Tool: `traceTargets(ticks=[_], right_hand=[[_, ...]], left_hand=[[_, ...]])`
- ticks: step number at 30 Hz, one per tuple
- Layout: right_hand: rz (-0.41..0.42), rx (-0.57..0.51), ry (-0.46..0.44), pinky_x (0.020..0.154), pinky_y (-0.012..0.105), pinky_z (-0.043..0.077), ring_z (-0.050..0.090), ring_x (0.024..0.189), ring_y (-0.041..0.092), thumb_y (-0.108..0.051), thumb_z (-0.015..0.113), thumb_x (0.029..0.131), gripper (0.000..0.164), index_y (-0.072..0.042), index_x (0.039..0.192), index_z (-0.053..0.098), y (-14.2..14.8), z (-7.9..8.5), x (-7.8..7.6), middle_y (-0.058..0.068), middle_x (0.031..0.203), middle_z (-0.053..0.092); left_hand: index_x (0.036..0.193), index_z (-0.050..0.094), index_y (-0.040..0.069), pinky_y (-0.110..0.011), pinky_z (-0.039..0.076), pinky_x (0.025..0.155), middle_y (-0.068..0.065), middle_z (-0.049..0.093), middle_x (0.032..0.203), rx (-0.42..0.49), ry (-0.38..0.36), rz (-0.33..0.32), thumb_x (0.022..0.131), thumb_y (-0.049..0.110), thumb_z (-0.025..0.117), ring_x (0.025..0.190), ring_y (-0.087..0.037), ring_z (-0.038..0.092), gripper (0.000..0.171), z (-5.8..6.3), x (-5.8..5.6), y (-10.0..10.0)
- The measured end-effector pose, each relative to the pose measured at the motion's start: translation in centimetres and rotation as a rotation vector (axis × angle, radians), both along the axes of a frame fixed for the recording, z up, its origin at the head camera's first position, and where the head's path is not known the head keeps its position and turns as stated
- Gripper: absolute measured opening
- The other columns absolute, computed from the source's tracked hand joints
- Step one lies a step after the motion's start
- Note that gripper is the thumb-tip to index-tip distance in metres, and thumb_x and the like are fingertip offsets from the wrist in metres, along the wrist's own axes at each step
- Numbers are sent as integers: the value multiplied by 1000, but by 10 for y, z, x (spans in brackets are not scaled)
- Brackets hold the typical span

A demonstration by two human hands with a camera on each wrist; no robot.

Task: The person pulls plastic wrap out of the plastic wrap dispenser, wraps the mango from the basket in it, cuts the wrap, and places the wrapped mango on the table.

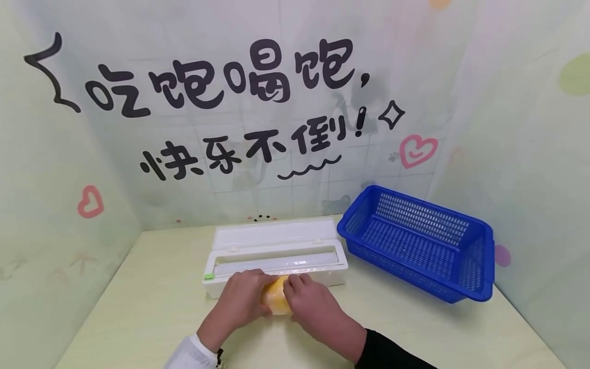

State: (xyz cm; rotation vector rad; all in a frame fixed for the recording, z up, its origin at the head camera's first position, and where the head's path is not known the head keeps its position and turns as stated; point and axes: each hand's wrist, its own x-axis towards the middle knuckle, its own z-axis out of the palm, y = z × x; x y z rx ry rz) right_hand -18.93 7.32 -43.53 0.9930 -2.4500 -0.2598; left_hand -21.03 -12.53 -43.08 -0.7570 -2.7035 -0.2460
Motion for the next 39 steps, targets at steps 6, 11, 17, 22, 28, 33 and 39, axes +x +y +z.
traceTargets(ticks=[6,11,17,22,28,33,39], right_hand=[[22,8,114,67,21,56,61,87,16,-42,94,63,66,-8,113,67,-3,-11,-3,4,102,63],[10,10,157,66,21,55,59,81,15,-47,96,56,72,-9,109,65,-3,-14,-6,2,97,61],[-12,34,168,63,21,52,57,79,15,-51,96,52,77,-11,109,63,-2,-16,-10,1,97,60],[-23,-1,76,59,22,51,57,80,14,-48,95,59,71,-12,110,62,-1,-14,-14,0,99,60],[-7,-70,-3,53,22,48,56,78,14,-40,94,60,63,-13,107,63,1,-12,-16,-1,96,59],[-2,-104,-62,54,22,48,56,79,13,-37,93,63,58,-13,105,63,1,-11,-18,-1,96,58],[-27,-101,-217,60,22,50,57,79,12,-41,95,62,61,-12,107,64,2,-2,-21,-1,96,59]], left_hand=[[109,79,15,-33,47,64,4,71,81,19,-80,-16,48,31,100,69,-10,60,67,2,-4,0],[111,79,13,-36,48,68,4,72,83,43,-156,-19,49,31,101,71,-10,59,69,3,-8,0],[111,78,12,-34,47,67,4,74,86,70,-202,-53,49,29,100,72,-8,58,68,6,-9,0],[115,76,9,-31,50,70,1,76,94,103,-241,-51,52,24,99,77,-10,60,69,8,-7,0],[113,74,10,-35,55,78,-3,75,104,108,-85,-65,61,16,93,92,-19,66,56,-3,9,2],[102,75,14,-38,53,75,-8,67,109,-1,179,-10,53,27,96,94,-27,58,54,-6,22,7],[106,71,13,-37,50,71,-3,62,99,-60,128,8,49,35,99,86,-21,56,66,-4,25,13]])
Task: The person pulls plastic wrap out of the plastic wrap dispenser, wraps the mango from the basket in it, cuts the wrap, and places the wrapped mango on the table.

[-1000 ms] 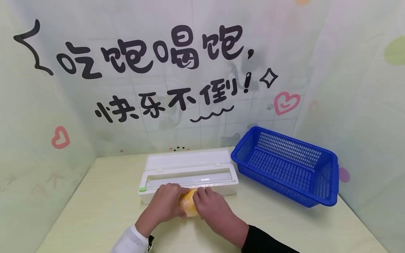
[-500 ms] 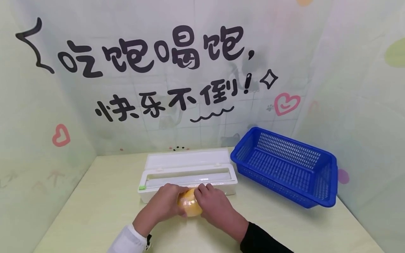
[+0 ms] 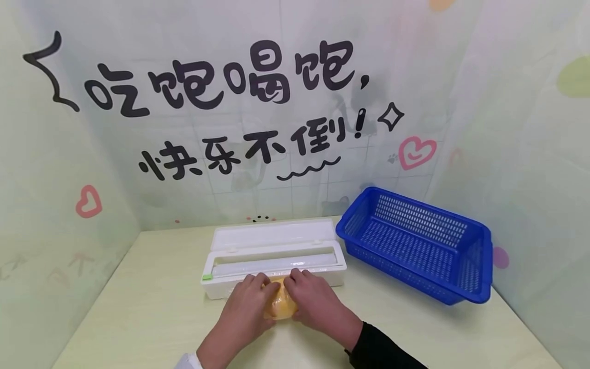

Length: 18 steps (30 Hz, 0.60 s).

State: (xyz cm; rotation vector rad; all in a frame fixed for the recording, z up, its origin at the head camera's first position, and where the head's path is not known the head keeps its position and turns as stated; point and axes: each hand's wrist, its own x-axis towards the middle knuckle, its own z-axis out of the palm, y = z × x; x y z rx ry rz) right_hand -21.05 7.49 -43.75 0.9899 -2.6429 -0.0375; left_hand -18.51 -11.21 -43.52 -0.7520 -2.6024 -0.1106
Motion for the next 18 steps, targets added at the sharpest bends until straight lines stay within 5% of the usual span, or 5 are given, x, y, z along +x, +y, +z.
traceTargets(ticks=[8,18], right_hand=[[-10,-11,-177,74,24,53,58,81,11,-42,96,62,63,-13,110,66,0,10,-7,-2,98,61],[15,-70,-316,80,25,52,57,81,7,-41,96,62,61,-14,110,68,5,14,-12,-6,97,63]], left_hand=[[114,69,7,-38,52,72,-8,62,97,-82,40,24,43,36,102,86,-25,59,83,-6,4,6],[109,68,6,-38,53,68,-8,63,94,-106,97,32,42,34,101,84,-26,61,79,-10,5,9]])
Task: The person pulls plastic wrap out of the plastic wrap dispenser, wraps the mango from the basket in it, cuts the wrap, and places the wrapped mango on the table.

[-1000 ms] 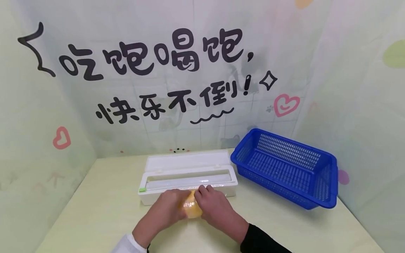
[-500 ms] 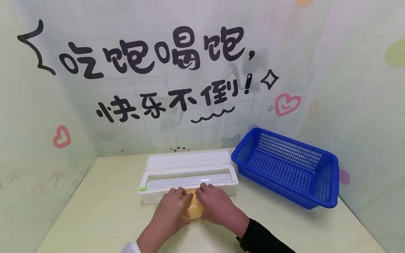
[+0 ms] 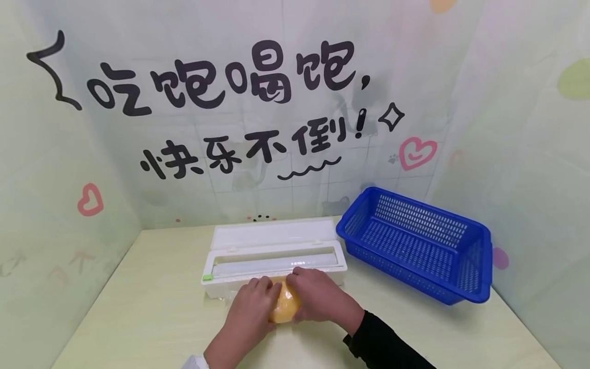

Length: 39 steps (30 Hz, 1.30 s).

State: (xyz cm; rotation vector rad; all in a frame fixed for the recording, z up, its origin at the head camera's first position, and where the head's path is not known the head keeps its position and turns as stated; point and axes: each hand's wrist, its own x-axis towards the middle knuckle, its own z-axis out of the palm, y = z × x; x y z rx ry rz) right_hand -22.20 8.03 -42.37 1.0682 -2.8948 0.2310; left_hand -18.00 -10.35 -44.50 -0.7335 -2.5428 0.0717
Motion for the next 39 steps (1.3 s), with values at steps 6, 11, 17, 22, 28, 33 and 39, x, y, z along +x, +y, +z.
traceTargets(ticks=[6,11,17,22,28,33,39], right_hand=[[2,-12,-28,78,24,51,56,80,6,-42,96,62,63,-14,111,68,1,-2,-3,-6,97,64],[-6,-52,-57,79,26,51,57,83,5,-41,95,64,64,-14,116,69,3,-2,-3,-7,99,67],[-19,-107,-29,83,29,52,61,91,8,-37,92,70,60,-14,119,66,3,-7,7,-3,110,69],[-38,-68,114,84,29,56,61,106,17,-34,91,73,53,-13,116,69,-1,-5,21,2,126,63],[-39,146,380,65,22,55,57,94,17,-51,92,64,76,-8,118,62,-13,-11,30,3,111,60],[-43,178,518,56,21,52,57,84,15,-53,93,62,72,-8,111,64,-15,-17,28,3,101,59],[-47,151,331,63,24,55,58,88,15,-44,90,70,64,-9,116,65,-14,-8,22,3,105,60]], left_hand=[[109,68,7,-36,52,68,-7,62,94,18,-29,-21,45,28,99,82,-24,60,75,-1,-3,-2],[105,71,11,-34,52,65,-4,62,92,62,-122,-21,46,24,98,76,-20,57,67,7,-10,-6],[104,70,13,-35,54,65,-4,64,95,82,-180,-40,47,23,98,78,-20,58,65,12,-14,-10],[107,73,12,-35,53,64,-3,64,93,93,-194,-60,48,25,97,75,-19,58,65,16,-17,-13],[105,74,14,-32,46,59,2,59,80,110,-248,-73,47,26,96,65,-13,52,63,23,-24,-15],[103,74,15,-30,43,57,6,56,74,117,-289,-75,49,24,95,62,-11,49,59,23,-27,-14],[107,73,11,-32,46,62,5,60,77,148,-313,-77,49,25,96,66,-11,53,64,24,-29,-14]])
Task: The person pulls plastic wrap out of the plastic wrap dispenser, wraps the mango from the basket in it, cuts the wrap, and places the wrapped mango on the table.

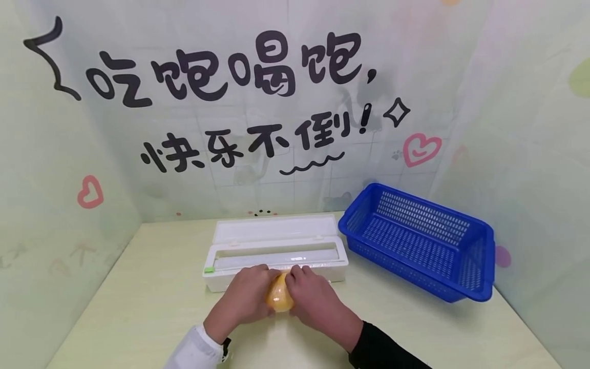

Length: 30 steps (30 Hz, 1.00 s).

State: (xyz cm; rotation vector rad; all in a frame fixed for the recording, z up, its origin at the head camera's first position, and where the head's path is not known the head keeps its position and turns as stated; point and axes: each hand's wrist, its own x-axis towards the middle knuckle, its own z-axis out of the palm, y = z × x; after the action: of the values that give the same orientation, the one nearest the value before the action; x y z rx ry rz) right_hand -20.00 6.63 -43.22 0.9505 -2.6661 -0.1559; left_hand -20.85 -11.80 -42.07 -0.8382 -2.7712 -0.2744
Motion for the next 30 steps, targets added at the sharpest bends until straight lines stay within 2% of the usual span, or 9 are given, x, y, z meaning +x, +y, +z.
traceTargets(ticks=[5,10,15,21,28,30], right_hand=[[-3,-57,-116,66,25,54,57,88,15,-39,92,70,60,-9,115,66,2,3,-4,2,106,60],[-6,-79,-189,70,25,53,56,87,15,-39,92,71,58,-10,114,66,3,3,-8,2,105,61],[-4,-88,-229,73,25,52,55,87,14,-41,91,72,59,-11,116,67,4,0,-12,1,104,60],[14,-125,-272,77,26,51,56,88,13,-41,91,71,60,-13,118,66,7,-2,-16,-2,103,61],[30,-136,-293,76,26,50,55,86,11,-42,91,72,59,-14,117,65,9,-3,-17,-3,101,59],[28,-130,-282,75,25,50,54,86,11,-42,91,72,58,-13,115,66,8,-3,-18,-3,101,59]], left_hand=[[108,72,10,-33,47,64,4,63,79,5,-36,-16,52,26,96,70,-11,55,63,1,-1,0],[110,72,10,-34,47,66,4,64,80,4,-68,-25,53,26,95,72,-12,56,63,1,-3,-1],[116,72,11,-35,48,70,4,67,83,16,-103,-49,54,24,94,74,-12,58,67,-1,-5,-2],[110,71,18,-30,44,67,10,65,81,61,-187,-81,56,21,94,72,-9,54,59,-4,-9,-4],[123,70,19,-29,45,69,10,69,88,78,-212,-91,57,24,96,75,-8,55,71,-8,-11,-7],[116,71,18,-27,45,68,11,67,86,95,-233,-88,58,24,95,73,-7,54,63,-9,-12,-9]])
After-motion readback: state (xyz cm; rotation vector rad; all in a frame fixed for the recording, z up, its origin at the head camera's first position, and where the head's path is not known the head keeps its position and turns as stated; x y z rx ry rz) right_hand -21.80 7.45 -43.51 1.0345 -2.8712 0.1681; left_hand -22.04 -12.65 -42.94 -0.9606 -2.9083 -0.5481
